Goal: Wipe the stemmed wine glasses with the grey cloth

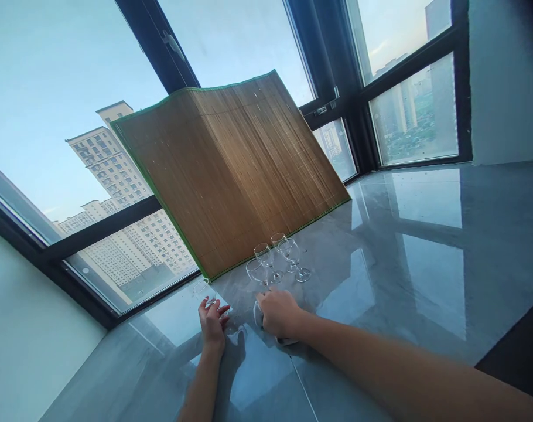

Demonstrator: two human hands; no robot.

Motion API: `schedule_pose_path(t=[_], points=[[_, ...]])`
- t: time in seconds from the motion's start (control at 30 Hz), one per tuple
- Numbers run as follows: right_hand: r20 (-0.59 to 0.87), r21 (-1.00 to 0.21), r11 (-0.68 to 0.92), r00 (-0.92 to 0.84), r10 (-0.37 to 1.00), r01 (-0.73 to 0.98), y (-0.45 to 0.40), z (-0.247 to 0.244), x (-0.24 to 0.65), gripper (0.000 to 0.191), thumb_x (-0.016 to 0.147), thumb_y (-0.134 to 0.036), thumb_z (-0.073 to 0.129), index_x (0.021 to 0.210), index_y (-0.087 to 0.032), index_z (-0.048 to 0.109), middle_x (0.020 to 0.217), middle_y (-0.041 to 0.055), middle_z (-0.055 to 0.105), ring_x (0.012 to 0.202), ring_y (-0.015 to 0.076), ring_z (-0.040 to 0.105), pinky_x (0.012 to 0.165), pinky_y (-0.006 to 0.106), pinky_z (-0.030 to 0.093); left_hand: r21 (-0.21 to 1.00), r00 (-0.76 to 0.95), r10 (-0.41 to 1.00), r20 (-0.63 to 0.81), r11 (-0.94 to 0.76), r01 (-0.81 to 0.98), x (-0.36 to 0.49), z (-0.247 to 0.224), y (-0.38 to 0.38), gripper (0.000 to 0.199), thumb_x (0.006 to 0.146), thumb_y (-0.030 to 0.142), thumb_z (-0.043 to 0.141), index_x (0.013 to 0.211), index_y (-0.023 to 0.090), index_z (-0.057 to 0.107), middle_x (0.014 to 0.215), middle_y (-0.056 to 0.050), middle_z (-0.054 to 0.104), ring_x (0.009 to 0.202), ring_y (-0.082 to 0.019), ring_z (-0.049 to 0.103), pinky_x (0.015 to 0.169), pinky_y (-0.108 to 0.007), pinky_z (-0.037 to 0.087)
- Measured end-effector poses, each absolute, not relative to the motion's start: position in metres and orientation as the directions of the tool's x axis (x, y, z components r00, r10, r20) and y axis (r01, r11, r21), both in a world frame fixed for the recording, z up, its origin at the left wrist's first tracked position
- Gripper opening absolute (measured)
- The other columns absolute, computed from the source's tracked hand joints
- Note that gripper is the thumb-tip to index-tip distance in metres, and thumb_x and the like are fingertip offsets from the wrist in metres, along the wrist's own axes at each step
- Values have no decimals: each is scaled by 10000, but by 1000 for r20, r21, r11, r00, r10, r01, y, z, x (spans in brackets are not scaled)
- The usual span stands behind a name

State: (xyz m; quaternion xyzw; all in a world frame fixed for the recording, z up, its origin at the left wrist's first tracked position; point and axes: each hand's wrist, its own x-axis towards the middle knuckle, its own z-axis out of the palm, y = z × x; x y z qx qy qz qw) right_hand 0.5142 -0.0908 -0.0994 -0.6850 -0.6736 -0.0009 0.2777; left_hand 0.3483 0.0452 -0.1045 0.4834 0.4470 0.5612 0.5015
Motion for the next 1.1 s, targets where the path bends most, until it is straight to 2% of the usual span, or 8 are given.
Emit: schedule_pose_path(t=[0.17, 0.37, 0.63, 0.8, 0.93, 1.03, 1.1], points=[[351, -366, -96, 233, 907, 926, -91, -97, 519, 289, 752, -188, 636, 1030, -145, 699, 956, 143, 755, 970, 305, 682, 707, 341, 494, 991, -35, 992, 119, -121, -62, 349, -107, 47, 451, 785, 255, 658, 1187, 273, 456, 972, 14, 567, 671, -123, 652, 446, -186, 457], [337, -397, -171, 316, 887, 902, -84, -102, 521, 244, 777, -210, 644, 1004, -144, 702, 930, 150, 747, 929, 310, 686, 703, 356, 494, 988, -41, 988, 151, -152, -30, 351, -107, 46, 452, 792, 249, 662, 1185, 258, 440, 958, 11, 554, 672, -129, 648, 439, -195, 466], [362, -391, -148, 299, 883, 909, -87, -98, 521, 326, 797, -163, 625, 1117, -132, 677, 1022, 174, 727, 1019, 321, 665, 723, 358, 508, 983, -22, 983, 182, -183, -20, 355, -100, 34, 418, 798, 251, 638, 1139, 259, 398, 1136, -41, 597, 740, -164, 713, 424, -188, 433], [463, -446, 6, 225, 857, 895, -90, -93, 516, 338, 831, -144, 577, 1160, -171, 645, 1117, 142, 706, 1051, 283, 647, 789, 348, 501, 965, -4, 968, 250, -248, 79, 357, -99, 31, 412, 826, 292, 590, 1182, 247, 387, 1051, -37, 605, 678, -160, 689, 461, -228, 462], [544, -498, 162, 162, 823, 852, -91, -90, 514, 521, 804, -104, 564, 1319, -180, 546, 1209, 121, 661, 1063, 246, 631, 838, 328, 490, 860, 8, 907, 421, -402, 313, 361, -105, 30, 448, 799, 261, 590, 1223, 237, 449, 955, 3, 570, 674, -141, 630, 575, -278, 517], [604, -523, 212, 183, 776, 825, -93, -87, 513, 543, 812, -108, 547, 1348, -182, 500, 1234, 110, 628, 1036, 230, 624, 834, 318, 487, 683, 124, 808, 576, -560, 469, 366, -109, 22, 439, 764, 197, 590, 1200, 221, 539, 955, -6, 581, 733, -149, 608, 725, -333, 541], [637, -537, 247, 196, 745, 807, -94, -86, 513, 541, 827, -118, 536, 1359, -192, 473, 1237, 100, 613, 1015, 221, 618, 820, 314, 487, 586, 210, 755, 621, -625, 515, 369, -110, 15, 454, 761, 167, 577, 1213, 212, 569, 1025, -33, 585, 768, -159, 607, 767, -354, 544]])
